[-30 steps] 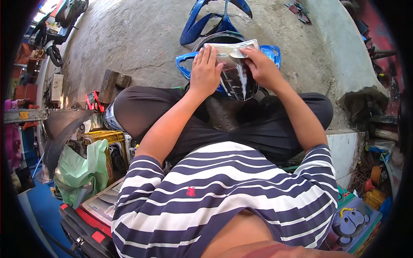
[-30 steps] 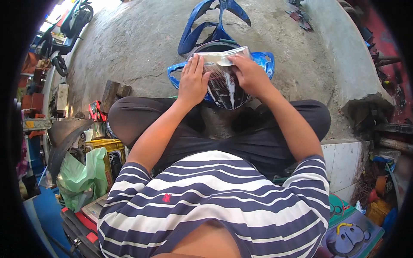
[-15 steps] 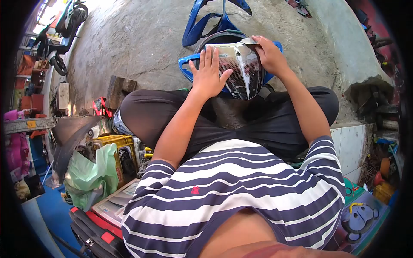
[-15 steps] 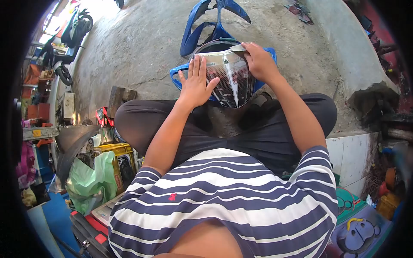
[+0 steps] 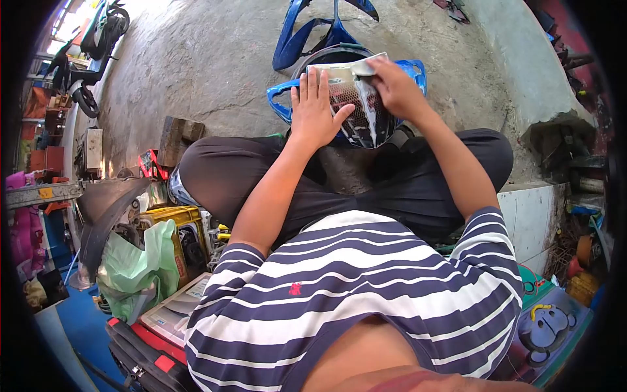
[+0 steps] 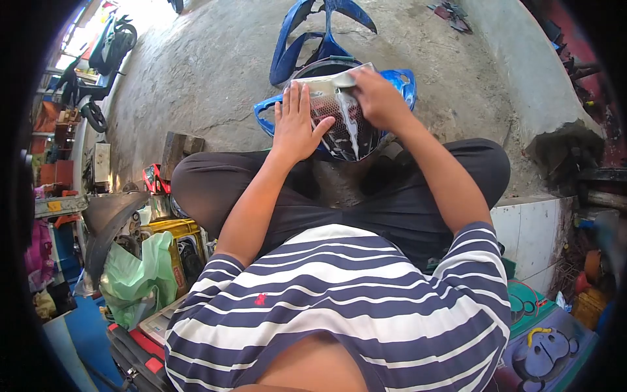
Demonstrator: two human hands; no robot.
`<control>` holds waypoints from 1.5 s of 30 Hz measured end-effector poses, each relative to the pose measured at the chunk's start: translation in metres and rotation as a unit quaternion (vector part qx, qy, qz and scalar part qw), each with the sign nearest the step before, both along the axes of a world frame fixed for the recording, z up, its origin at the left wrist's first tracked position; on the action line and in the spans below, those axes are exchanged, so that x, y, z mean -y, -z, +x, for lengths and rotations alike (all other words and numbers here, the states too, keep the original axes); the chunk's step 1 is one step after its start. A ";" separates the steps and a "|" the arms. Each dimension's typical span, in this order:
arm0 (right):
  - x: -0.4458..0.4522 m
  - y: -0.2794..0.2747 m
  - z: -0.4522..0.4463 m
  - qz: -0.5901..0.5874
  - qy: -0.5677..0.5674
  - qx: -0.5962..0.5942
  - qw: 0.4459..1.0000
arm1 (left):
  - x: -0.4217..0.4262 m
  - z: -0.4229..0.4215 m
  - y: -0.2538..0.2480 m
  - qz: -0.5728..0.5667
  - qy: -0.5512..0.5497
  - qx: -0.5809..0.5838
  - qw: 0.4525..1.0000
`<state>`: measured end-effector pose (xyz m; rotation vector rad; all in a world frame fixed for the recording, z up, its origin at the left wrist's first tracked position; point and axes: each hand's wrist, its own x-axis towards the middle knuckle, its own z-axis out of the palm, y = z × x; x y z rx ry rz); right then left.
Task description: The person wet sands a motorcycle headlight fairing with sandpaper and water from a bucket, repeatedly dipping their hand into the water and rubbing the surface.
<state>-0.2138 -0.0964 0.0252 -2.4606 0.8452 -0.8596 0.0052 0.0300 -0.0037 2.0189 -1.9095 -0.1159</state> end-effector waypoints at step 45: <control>0.022 0.013 -0.020 -0.046 0.074 -0.023 0.996 | 0.007 -0.004 0.001 -0.064 0.050 -0.019 0.997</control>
